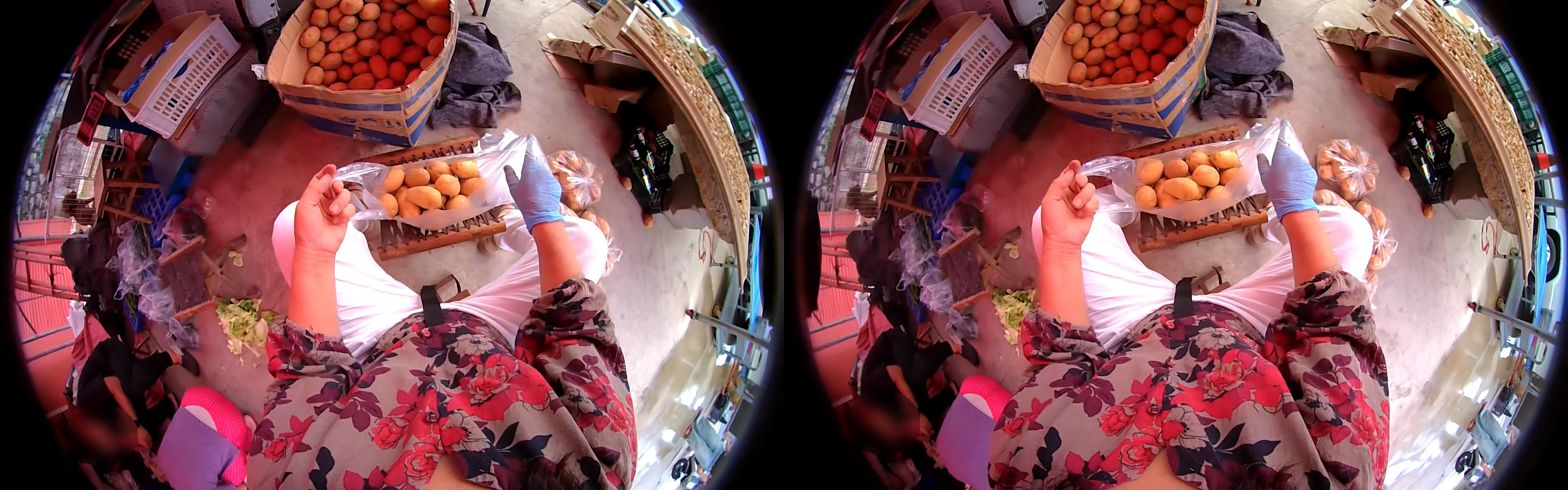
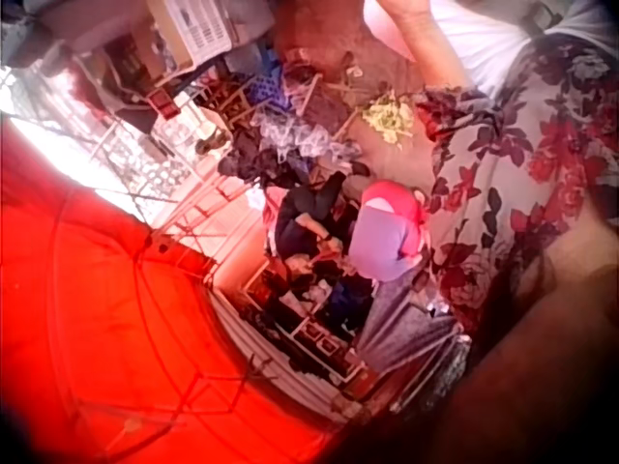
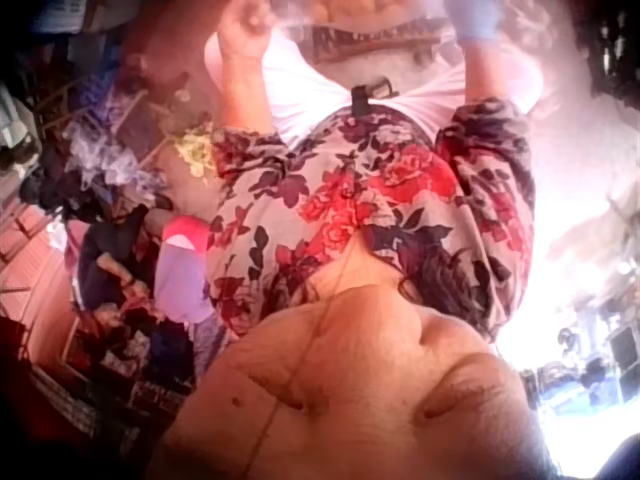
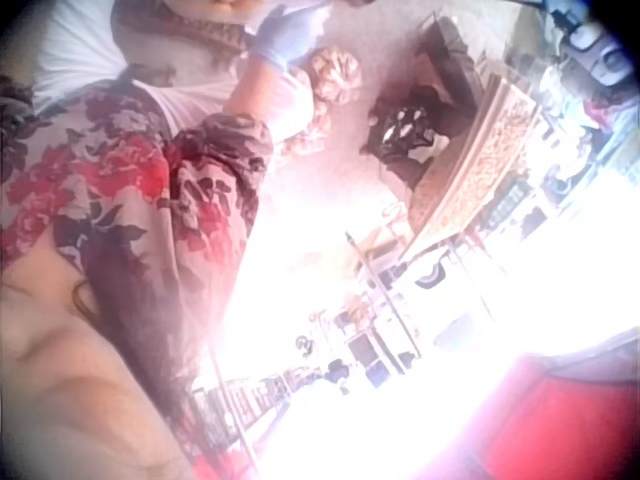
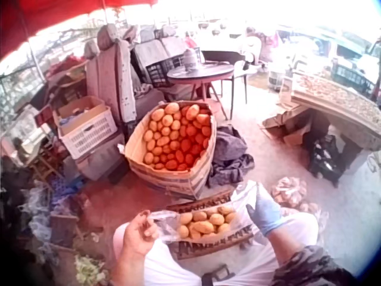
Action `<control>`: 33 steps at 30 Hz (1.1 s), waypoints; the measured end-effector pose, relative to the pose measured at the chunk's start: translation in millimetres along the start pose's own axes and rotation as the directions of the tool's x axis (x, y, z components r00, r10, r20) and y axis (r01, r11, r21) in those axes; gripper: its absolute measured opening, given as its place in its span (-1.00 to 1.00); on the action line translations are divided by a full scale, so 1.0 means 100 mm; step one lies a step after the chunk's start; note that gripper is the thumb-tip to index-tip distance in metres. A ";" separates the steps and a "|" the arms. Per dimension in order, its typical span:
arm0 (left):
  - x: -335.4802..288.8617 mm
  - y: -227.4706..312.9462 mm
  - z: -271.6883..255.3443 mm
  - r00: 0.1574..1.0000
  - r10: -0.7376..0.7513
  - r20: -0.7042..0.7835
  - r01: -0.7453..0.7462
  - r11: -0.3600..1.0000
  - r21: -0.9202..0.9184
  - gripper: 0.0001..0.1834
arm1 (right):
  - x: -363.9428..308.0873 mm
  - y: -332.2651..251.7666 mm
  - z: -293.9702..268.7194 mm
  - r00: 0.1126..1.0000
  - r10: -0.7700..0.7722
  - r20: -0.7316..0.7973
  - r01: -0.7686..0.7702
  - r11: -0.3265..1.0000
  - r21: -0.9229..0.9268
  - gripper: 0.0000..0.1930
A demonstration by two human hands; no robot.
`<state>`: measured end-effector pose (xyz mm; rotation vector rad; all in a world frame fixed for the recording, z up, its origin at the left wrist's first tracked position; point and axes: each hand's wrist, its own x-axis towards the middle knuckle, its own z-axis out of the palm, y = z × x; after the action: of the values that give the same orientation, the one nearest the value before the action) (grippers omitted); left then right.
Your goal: The person takes potatoes from a cardboard box, packs them into plastic bags by hand, and ties the bags closed.
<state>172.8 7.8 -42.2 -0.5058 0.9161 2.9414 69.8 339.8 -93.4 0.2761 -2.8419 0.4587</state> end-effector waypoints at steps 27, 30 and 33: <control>0.76 -0.13 0.88 0.700 0.373 0.608 -0.576 -0.208 0.791 -0.77 | 0.66 -0.85 -0.66 0.884 -0.282 0.372 -0.260 0.366 0.894 -0.81; 1.24 -0.03 0.81 0.647 0.399 0.650 -0.526 -0.384 0.759 -0.79 | 1.21 -1.18 -0.61 0.885 -0.338 0.320 -0.177 0.392 0.903 -0.81; 1.55 0.00 0.62 0.611 0.413 0.676 -0.473 -0.494 0.729 -0.82 | 1.88 -1.44 -0.43 0.842 -0.347 0.413 -0.223 0.472 0.853 -0.75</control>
<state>7.5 30.7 -42.6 0.2876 3.5636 1.0192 -67.1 192.2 38.4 0.8104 -2.7103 2.1791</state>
